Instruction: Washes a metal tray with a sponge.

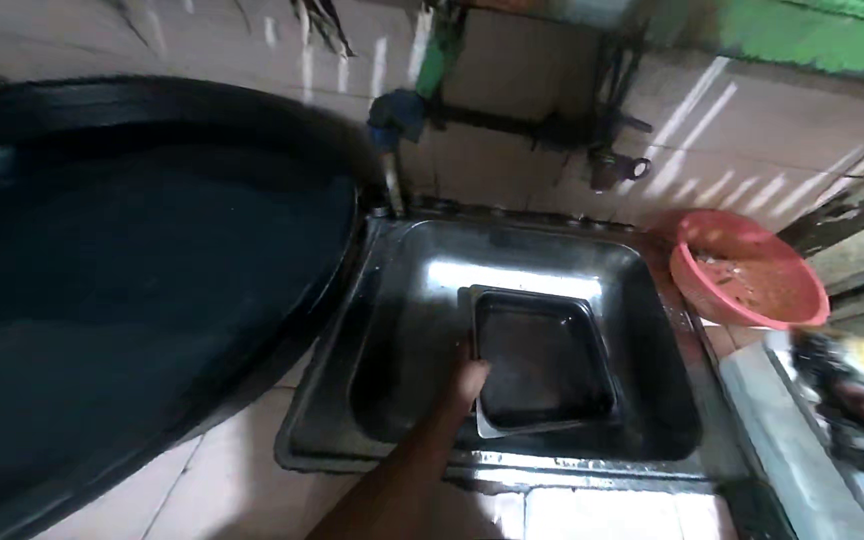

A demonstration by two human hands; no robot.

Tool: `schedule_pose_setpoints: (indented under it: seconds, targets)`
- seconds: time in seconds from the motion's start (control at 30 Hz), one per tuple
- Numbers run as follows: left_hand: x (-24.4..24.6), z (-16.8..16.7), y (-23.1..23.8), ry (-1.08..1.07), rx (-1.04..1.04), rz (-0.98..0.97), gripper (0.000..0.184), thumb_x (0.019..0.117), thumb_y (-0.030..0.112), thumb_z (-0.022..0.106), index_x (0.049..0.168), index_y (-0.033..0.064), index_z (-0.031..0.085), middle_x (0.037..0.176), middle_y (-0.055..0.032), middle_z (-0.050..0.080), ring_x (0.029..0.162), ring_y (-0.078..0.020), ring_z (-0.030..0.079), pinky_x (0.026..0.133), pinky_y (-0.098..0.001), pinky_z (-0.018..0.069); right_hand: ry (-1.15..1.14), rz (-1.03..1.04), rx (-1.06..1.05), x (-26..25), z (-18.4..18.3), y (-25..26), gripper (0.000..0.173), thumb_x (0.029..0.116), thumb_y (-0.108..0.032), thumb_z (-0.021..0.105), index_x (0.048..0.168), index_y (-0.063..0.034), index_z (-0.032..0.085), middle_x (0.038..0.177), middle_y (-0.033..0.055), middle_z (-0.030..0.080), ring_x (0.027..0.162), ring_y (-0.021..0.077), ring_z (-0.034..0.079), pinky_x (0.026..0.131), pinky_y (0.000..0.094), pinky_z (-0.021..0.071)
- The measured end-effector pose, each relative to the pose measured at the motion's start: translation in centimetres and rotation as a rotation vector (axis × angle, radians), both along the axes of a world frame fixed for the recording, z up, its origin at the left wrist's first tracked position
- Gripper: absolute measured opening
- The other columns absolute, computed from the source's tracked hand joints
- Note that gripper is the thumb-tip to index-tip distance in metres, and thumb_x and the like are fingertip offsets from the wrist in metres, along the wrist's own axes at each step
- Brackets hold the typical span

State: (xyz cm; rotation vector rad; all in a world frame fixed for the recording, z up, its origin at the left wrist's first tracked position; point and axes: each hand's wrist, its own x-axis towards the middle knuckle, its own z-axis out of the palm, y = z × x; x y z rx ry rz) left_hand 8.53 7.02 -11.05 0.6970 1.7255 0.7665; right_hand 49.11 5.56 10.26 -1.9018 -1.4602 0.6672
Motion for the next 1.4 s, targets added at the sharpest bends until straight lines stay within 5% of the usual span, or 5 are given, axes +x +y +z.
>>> schedule_pose_setpoints:
  seconds: [0.43,0.7,0.9,1.1,1.4]
  targets:
    - [-0.3,2.0,0.0,0.116,-0.071,-0.139,0.093,0.0904,-0.008,0.06,0.166,0.0168,0.012,0.16,-0.015,0.041,0.142,-0.0264,0.047,0.115,-0.0428,0.0416,0.02,0.012,-0.297,-19.6,-22.4,17.9,0.04,0.1052,-0.027,0.057,0.139,-0.0061,0.059,0.122,0.0236,0.067,0.111,0.0379,0.066,0.096,0.0588,0.0504]
    - [-0.8,2.0,0.2,0.222,-0.075,-0.263,0.089,0.093,-0.005,0.057,0.165,0.0103,0.007,0.157,-0.0199,0.043,0.14,-0.0304,0.05,0.114,-0.0438,0.0424,0.003,0.55,-0.087,-34.7,-21.3,14.0,0.05,0.1006,-0.025,0.066,0.144,-0.0043,0.055,0.142,0.021,0.058,0.132,0.0361,0.056,0.112,0.0536,0.0443]
    - [-0.7,0.2,-0.5,0.268,0.025,-0.277,0.044,0.1029,0.019,0.057,0.138,-0.0073,0.054,0.135,-0.0237,0.06,0.13,-0.0307,0.056,0.112,-0.0436,0.0427,0.133,0.896,0.087,-31.8,-23.1,7.9,0.045,0.0922,-0.011,0.061,0.135,0.0013,0.062,0.144,0.0151,0.06,0.145,0.0261,0.046,0.125,0.0467,0.0291]
    - [-0.6,2.9,0.1,0.192,-0.109,-0.28,0.082,0.0965,-0.001,0.058,0.164,0.0089,0.013,0.158,-0.0198,0.042,0.14,-0.0302,0.049,0.115,-0.0446,0.0414,-0.174,0.788,-0.058,-33.8,-21.1,14.3,0.048,0.1021,-0.018,0.062,0.147,-0.0051,0.051,0.146,0.0191,0.056,0.138,0.0351,0.051,0.118,0.0525,0.0373]
    - [-1.1,2.6,0.2,0.135,-0.133,-0.244,0.083,0.098,-0.002,0.051,0.166,0.0163,0.008,0.163,-0.015,0.035,0.141,-0.028,0.049,0.113,-0.0442,0.0428,-0.264,0.125,-0.3,-14.9,-23.2,17.6,0.043,0.1044,-0.017,0.058,0.144,-0.0008,0.052,0.132,0.0276,0.062,0.124,0.0418,0.06,0.106,0.0594,0.0454]
